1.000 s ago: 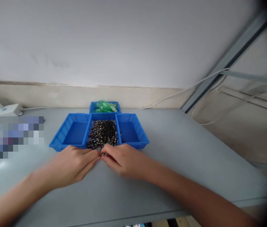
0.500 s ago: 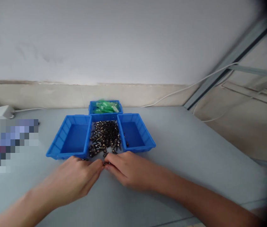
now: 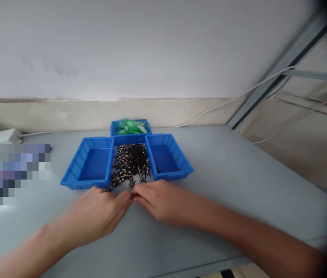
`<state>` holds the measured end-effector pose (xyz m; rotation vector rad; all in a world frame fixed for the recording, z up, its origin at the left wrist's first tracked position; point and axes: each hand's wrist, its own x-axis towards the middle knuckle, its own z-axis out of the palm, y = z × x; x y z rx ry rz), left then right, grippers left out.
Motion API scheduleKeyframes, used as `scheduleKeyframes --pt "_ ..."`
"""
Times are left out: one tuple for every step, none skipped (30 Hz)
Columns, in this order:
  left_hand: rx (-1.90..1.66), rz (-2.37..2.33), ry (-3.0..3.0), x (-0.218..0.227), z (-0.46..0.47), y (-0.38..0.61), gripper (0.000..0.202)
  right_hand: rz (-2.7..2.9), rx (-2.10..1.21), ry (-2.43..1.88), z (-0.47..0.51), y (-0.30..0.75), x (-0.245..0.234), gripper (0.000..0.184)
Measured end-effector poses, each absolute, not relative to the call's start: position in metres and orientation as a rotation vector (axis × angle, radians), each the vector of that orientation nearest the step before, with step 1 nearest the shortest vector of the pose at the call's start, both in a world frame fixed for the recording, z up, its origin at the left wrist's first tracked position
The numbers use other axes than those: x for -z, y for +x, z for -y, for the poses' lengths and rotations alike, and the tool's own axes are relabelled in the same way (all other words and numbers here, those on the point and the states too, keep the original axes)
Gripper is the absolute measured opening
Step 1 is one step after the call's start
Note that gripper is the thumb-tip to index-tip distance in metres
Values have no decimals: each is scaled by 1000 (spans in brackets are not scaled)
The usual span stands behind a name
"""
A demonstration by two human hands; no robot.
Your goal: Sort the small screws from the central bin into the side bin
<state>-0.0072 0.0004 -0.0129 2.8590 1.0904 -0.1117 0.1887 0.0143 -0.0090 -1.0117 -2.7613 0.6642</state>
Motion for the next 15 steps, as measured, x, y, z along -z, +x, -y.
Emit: scheduleKeyframes --pt "98 -1095 2863 12 -1 -7 30 2760 -654 -1018 -15 188 9 16" --pt "91 -1114 2858 12 -2 -7 32 2769 -637 -1015 -15 188 9 16" --pt "104 -1127 2837 11 -2 -6 32 2786 -607 -1010 -16 187 9 16" --pt "113 -1138 2827 11 -3 -6 31 2808 -572 -1005 -17 185 9 17" --pt "111 -1141 2818 11 -3 -5 30 2836 -540 -999 -18 184 9 17" --pt "96 -1144 2810 11 -3 -5 29 2869 -506 -990 -19 183 8 18" --pt "67 -1138 2805 11 -3 -5 29 2896 -476 -983 -20 181 7 18" --pt "34 -1130 2798 11 -3 -5 29 2915 -448 -974 -20 180 7 18" --pt "1 -1121 2789 12 -3 -6 30 2926 -427 -973 -20 179 6 19" --pt "-27 -1112 2774 12 -4 -6 30 2929 -414 -976 -20 178 6 19" --pt "-45 -1108 2754 11 -4 -7 30 2926 -413 -978 -20 177 6 19" --pt "-52 -1109 2728 11 -4 -8 30 2916 -421 -983 -19 176 5 20" --pt "-53 -1108 2698 10 -5 -9 29 2902 -431 -990 -19 176 5 21" --pt "-50 -1098 2666 8 -5 -10 28 2888 -445 -995 -17 176 5 22" --pt "-41 -1082 2632 7 -5 -11 27 2875 -458 -1007 -16 176 5 23"
